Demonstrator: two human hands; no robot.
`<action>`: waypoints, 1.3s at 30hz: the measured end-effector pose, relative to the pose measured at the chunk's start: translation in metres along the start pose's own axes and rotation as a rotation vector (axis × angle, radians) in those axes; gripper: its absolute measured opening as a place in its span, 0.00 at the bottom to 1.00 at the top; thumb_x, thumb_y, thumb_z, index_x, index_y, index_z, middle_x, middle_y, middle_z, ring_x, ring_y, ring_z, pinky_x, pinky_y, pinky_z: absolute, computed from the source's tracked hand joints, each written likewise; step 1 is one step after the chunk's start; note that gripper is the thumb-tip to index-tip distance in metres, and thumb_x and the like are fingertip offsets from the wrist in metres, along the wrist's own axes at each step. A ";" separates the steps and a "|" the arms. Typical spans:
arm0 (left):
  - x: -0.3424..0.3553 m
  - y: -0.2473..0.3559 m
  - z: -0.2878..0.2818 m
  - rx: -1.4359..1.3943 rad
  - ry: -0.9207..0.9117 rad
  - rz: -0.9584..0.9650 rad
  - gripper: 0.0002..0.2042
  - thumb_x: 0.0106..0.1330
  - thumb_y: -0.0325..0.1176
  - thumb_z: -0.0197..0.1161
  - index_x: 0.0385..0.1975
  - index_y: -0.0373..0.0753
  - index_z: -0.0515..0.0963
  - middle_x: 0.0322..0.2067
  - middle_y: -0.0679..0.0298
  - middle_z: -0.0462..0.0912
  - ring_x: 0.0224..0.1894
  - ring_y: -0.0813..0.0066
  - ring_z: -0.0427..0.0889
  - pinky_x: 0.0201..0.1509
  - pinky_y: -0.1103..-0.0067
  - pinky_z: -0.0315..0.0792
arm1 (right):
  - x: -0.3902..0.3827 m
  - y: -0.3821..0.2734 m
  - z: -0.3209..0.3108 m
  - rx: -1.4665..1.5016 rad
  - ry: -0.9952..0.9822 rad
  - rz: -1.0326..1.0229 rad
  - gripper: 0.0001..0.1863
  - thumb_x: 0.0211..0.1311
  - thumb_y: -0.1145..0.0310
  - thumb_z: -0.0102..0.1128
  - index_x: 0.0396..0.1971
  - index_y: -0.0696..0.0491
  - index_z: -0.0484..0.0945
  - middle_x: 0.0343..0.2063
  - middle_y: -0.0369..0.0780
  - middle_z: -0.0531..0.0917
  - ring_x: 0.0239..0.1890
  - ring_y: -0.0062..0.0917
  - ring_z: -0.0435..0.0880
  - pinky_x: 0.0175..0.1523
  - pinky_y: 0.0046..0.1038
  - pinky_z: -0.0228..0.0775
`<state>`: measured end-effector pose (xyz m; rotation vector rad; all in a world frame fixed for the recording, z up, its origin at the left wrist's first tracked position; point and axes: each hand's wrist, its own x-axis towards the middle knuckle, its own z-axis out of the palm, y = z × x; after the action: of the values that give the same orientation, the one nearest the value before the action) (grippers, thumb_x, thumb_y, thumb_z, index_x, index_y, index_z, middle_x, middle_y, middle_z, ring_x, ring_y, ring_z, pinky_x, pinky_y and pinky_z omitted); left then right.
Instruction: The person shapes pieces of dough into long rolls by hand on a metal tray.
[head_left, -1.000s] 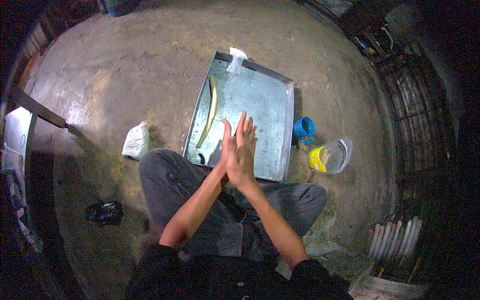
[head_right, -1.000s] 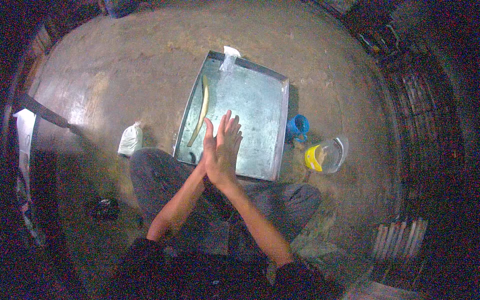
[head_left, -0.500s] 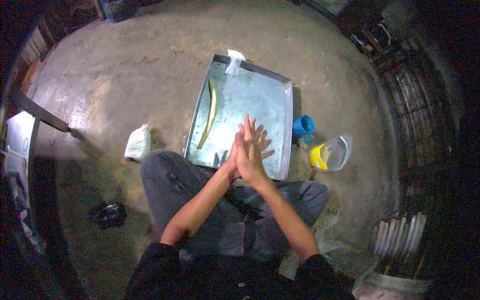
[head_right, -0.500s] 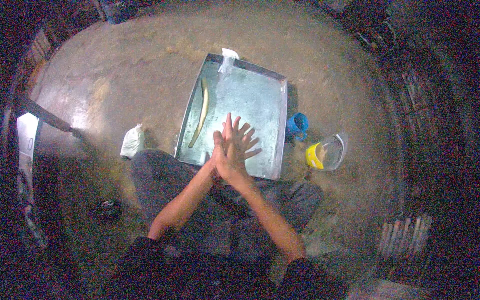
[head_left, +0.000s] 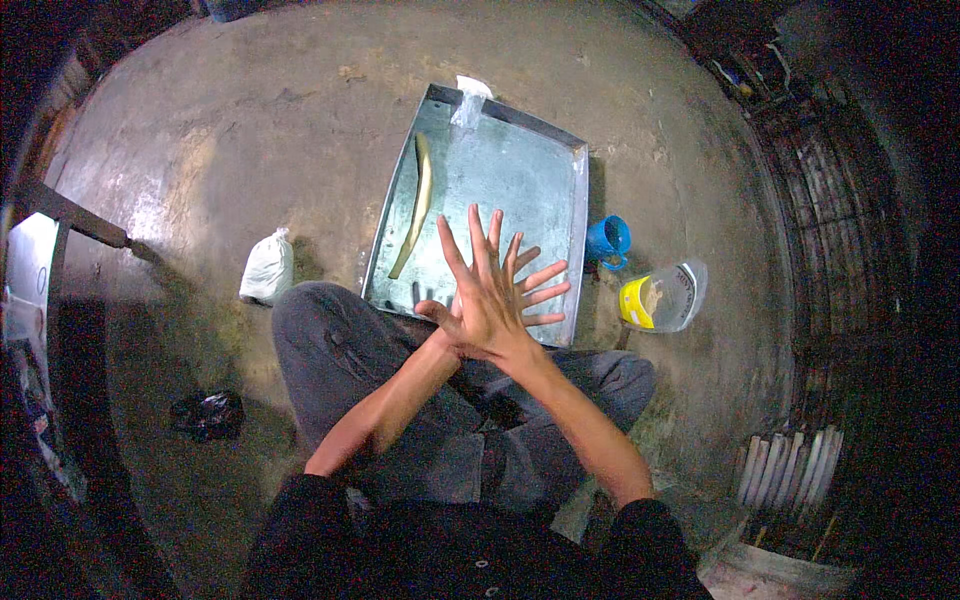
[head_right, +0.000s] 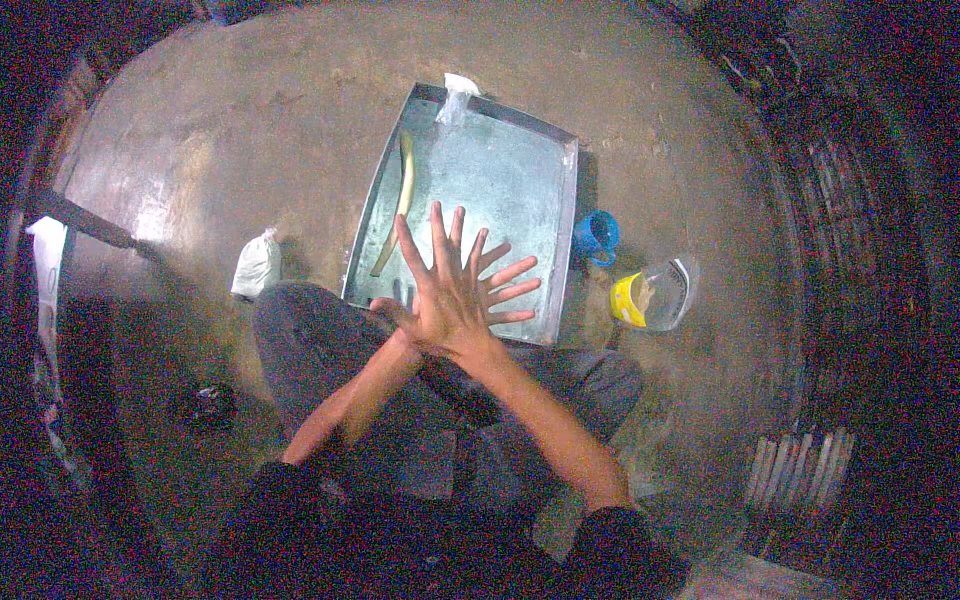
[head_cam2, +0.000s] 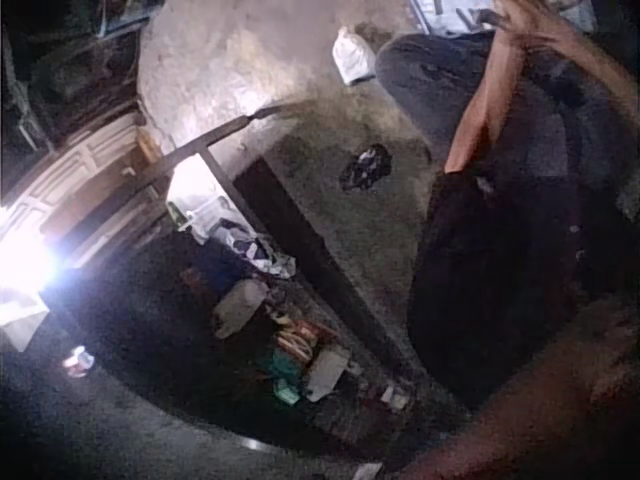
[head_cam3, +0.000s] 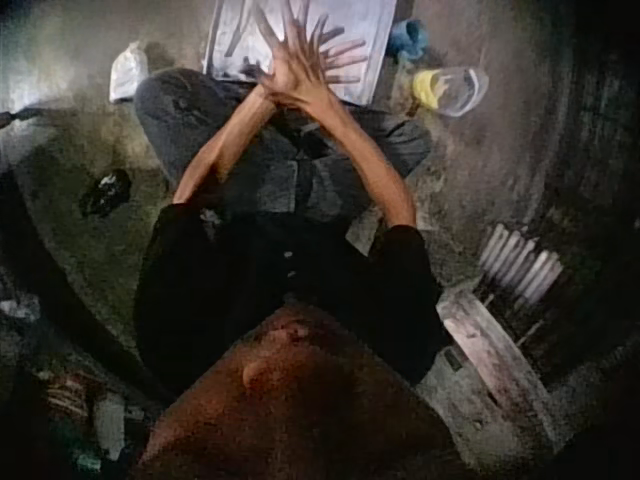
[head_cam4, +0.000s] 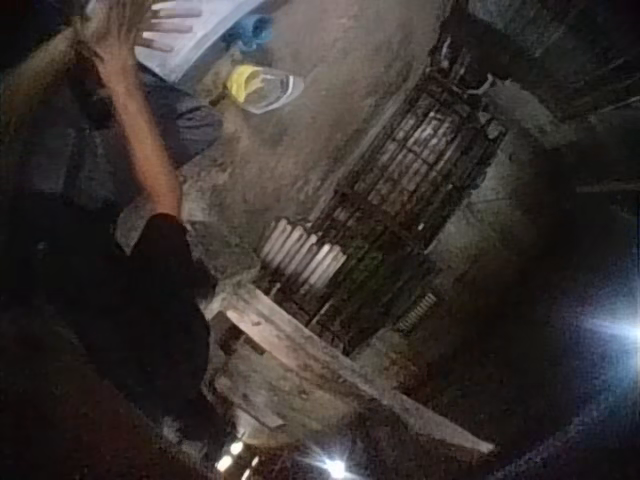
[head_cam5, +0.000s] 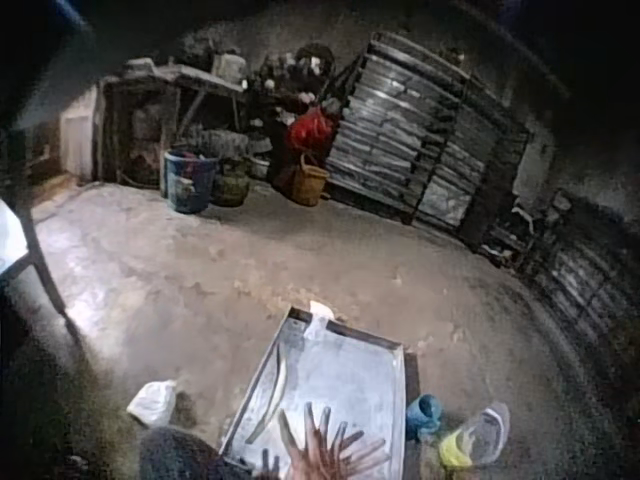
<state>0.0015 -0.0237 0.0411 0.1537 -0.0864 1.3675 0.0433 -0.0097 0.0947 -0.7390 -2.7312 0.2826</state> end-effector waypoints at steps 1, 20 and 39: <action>-0.002 -0.004 0.002 -0.005 -0.023 -0.014 0.56 0.58 0.81 0.36 0.76 0.42 0.36 0.75 0.46 0.40 0.76 0.42 0.44 0.73 0.40 0.39 | -0.003 -0.002 0.001 0.008 0.014 0.025 0.59 0.52 0.16 0.31 0.76 0.43 0.47 0.75 0.55 0.41 0.75 0.61 0.32 0.69 0.69 0.20; 0.005 -0.004 0.044 0.323 0.060 0.089 0.72 0.35 0.91 0.44 0.75 0.43 0.31 0.70 0.34 0.50 0.68 0.30 0.59 0.66 0.38 0.57 | 0.008 0.013 -0.015 0.433 0.124 0.150 0.60 0.56 0.18 0.31 0.75 0.53 0.48 0.74 0.52 0.50 0.76 0.58 0.37 0.73 0.63 0.26; 0.012 -0.010 0.005 0.570 0.456 0.054 0.37 0.75 0.64 0.28 0.55 0.35 0.72 0.53 0.51 0.78 0.58 0.61 0.77 0.62 0.66 0.71 | -0.008 0.090 -0.019 0.294 0.540 0.174 0.24 0.76 0.57 0.42 0.64 0.55 0.68 0.63 0.51 0.69 0.68 0.47 0.63 0.72 0.46 0.50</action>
<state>0.0136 -0.0148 0.0471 0.3115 0.6897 1.4213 0.0977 0.0647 0.0872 -0.8257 -2.0694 0.4387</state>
